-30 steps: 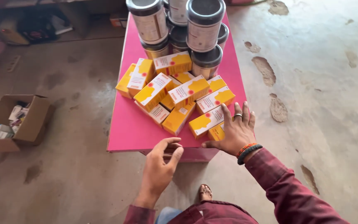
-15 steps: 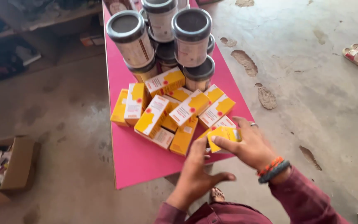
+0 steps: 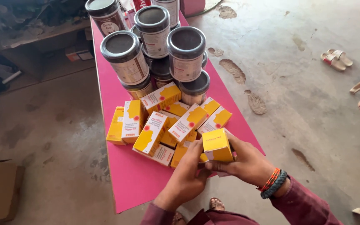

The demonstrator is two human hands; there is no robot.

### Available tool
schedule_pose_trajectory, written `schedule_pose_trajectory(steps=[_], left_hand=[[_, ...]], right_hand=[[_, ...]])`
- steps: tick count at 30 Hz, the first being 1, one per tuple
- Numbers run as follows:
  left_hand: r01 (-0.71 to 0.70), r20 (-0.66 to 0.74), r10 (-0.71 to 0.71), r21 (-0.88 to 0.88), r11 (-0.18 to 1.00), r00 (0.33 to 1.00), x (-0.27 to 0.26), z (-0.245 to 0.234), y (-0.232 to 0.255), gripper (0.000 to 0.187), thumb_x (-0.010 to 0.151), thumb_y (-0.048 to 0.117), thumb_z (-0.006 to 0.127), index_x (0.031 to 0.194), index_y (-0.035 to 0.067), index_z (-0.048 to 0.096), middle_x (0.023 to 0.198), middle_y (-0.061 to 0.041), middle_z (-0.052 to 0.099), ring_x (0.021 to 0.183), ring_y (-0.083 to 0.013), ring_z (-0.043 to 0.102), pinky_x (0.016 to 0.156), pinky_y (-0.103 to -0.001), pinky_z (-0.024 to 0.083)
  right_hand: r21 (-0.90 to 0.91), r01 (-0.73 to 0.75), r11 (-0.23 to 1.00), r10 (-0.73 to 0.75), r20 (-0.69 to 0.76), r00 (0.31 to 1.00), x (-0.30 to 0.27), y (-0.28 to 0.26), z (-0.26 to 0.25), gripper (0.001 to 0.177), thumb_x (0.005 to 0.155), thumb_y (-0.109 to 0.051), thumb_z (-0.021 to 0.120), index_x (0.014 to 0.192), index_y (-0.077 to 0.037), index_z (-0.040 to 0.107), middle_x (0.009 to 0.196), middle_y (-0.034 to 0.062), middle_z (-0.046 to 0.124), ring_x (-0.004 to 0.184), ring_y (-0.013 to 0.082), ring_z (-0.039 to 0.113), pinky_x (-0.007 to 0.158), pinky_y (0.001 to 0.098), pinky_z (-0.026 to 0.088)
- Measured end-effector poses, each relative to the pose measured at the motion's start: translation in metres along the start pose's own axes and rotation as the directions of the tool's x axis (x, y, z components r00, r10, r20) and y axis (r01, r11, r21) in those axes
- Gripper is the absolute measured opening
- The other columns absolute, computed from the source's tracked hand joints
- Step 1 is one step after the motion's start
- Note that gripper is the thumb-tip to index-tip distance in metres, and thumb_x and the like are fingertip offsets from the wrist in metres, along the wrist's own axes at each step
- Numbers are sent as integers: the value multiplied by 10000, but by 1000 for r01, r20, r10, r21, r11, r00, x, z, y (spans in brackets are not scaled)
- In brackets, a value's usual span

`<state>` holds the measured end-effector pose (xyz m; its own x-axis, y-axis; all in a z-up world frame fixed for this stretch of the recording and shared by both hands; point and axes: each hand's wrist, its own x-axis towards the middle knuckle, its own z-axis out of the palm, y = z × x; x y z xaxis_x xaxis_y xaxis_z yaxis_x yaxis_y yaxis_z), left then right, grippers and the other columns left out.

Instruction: The recorder is stocking shelves with small yellow medicine boxes and grey jars in a storage area.

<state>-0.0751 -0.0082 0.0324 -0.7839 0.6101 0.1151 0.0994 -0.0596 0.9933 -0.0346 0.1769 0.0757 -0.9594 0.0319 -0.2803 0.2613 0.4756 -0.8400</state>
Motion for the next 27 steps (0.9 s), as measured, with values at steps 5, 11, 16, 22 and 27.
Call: schedule_pose_trajectory(steps=[5, 11, 16, 22, 27], left_hand=[[-118, -27, 143, 430, 895, 989, 12, 9, -13, 630, 831, 10, 691, 1434, 25, 507, 1374, -187, 539, 1319, -354, 522, 1047, -428, 487], [-155, 49, 184, 766, 623, 982, 25, 32, -30, 662, 785, 159, 804, 1363, -11, 530, 1424, -250, 468, 1369, -436, 398, 1107, -541, 314], [-143, 114, 89, 866, 480, 989, 34, 40, -54, 723, 746, 224, 821, 1377, 29, 528, 1491, -283, 398, 1421, -450, 316, 1150, -578, 207], [-146, 117, 108, 936, 319, 987, 47, 41, -64, 694, 804, 192, 751, 1442, 112, 493, 1546, -241, 374, 1451, -448, 276, 1187, -584, 165], [-171, 158, 74, 959, 226, 985, 46, 43, -64, 784, 786, 94, 658, 1525, 134, 402, 1612, -242, 279, 1487, -484, 184, 1168, -631, 78]], right_hand=[[239, -13, 971, 38, -101, 994, 13, 40, -7, 633, 739, -428, 816, 1253, -78, 700, 1047, 57, 788, 938, 125, 715, 807, 316, 591], [188, -164, 968, 205, -226, 952, 12, 62, -15, 610, 734, -502, 795, 1165, -74, 747, 989, 59, 804, 900, 130, 722, 790, 323, 584], [187, -176, 966, 219, -242, 945, 13, 72, -20, 637, 731, -543, 785, 1129, -47, 759, 984, 71, 806, 903, 133, 725, 796, 321, 584], [206, -167, 964, 217, -256, 942, 21, 77, -25, 657, 727, -553, 780, 1125, -31, 750, 971, 80, 803, 891, 138, 726, 795, 315, 579], [218, -172, 961, 228, -267, 936, 23, 79, -22, 616, 744, -514, 794, 1119, -27, 743, 962, 76, 798, 879, 135, 725, 780, 320, 581]])
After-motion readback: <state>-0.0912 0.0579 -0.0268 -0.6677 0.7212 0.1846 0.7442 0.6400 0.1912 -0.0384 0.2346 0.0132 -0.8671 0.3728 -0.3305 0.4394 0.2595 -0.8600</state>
